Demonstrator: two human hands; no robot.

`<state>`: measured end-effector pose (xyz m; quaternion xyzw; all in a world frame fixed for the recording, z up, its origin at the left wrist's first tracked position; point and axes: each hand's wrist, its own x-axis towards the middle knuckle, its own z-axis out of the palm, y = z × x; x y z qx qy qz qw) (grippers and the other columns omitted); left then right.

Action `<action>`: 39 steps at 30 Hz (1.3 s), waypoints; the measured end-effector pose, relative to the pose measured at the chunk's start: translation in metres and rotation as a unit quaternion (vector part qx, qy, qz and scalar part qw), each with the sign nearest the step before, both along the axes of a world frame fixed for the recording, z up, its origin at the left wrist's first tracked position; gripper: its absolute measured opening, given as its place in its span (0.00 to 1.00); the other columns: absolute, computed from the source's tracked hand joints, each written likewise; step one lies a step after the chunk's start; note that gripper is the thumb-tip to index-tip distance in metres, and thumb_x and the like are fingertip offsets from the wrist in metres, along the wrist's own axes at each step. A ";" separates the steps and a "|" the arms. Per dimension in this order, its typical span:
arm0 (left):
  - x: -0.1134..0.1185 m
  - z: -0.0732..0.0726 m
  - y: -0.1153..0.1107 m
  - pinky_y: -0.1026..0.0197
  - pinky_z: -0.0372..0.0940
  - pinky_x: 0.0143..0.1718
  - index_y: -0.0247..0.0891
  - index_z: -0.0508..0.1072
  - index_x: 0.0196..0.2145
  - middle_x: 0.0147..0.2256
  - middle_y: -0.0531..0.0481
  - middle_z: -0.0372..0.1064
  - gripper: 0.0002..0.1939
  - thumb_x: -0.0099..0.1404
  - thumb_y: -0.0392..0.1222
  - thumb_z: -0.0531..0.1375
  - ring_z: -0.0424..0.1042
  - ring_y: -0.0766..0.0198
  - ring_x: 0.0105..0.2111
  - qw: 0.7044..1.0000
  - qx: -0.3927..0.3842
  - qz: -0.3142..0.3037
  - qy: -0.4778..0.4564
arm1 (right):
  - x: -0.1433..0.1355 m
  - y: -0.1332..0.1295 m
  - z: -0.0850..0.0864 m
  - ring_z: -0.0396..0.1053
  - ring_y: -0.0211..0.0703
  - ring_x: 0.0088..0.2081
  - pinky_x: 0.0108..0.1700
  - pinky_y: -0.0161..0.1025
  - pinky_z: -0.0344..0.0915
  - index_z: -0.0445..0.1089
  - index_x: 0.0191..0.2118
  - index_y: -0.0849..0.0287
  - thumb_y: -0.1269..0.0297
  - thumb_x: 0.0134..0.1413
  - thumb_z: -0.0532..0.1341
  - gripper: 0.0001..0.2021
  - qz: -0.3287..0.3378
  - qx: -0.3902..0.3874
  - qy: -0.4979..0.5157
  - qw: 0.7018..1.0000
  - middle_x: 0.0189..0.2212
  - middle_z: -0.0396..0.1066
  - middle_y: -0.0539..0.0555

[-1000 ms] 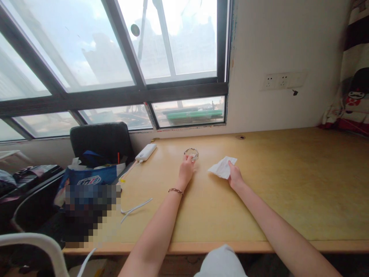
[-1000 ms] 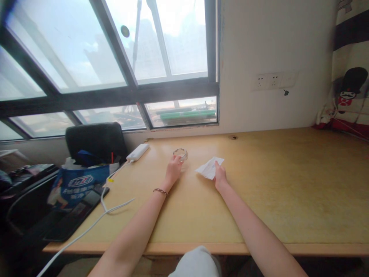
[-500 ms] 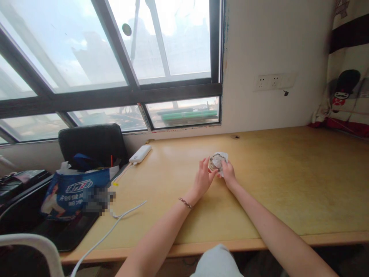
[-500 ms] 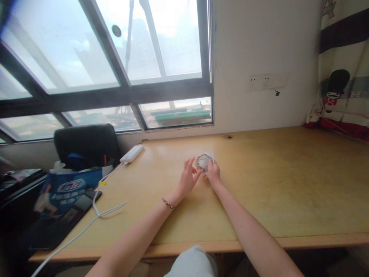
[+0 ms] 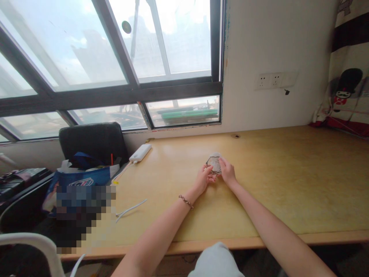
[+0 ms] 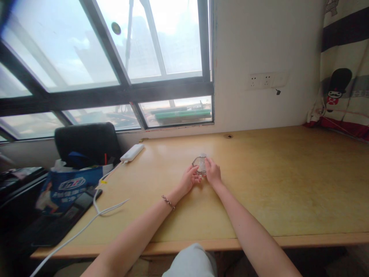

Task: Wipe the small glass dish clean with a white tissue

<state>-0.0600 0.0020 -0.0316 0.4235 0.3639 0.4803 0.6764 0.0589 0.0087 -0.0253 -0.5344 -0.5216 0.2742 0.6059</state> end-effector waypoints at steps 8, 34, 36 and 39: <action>0.000 -0.001 0.001 0.67 0.62 0.18 0.33 0.60 0.34 0.24 0.46 0.69 0.17 0.54 0.49 0.57 0.66 0.69 0.16 1.000 -0.007 0.018 -0.004 | 0.001 0.002 -0.004 0.60 0.40 0.22 0.27 0.33 0.53 0.69 0.25 0.54 0.54 0.51 0.51 0.14 -0.031 -0.019 -0.056 0.998 0.18 0.66 0.48; -0.002 0.004 -0.003 0.71 0.46 0.13 0.37 0.54 0.31 0.22 0.51 0.67 0.19 0.52 0.50 0.59 0.56 0.76 0.11 0.998 0.068 0.017 0.007 | 0.000 0.002 0.006 0.55 0.36 0.19 0.21 0.32 0.49 0.61 0.18 0.60 0.50 0.48 0.51 0.19 -0.088 -0.013 -0.037 0.995 0.14 0.59 0.48; -0.002 0.005 -0.001 0.71 0.47 0.14 0.37 0.54 0.31 0.22 0.51 0.67 0.20 0.51 0.50 0.60 0.57 0.76 0.12 0.997 0.069 0.046 0.000 | -0.002 0.001 0.007 0.57 0.36 0.19 0.21 0.32 0.50 0.63 0.18 0.61 0.48 0.47 0.53 0.20 -0.052 -0.015 -0.016 0.998 0.14 0.61 0.49; -0.003 0.006 0.000 0.71 0.48 0.15 0.36 0.54 0.30 0.23 0.51 0.67 0.21 0.49 0.50 0.61 0.57 0.76 0.12 0.994 0.072 0.085 -0.002 | -0.006 -0.001 0.009 0.63 0.38 0.20 0.22 0.32 0.56 0.69 0.24 0.63 0.44 0.47 0.50 0.24 0.053 -0.044 0.081 0.994 0.18 0.67 0.52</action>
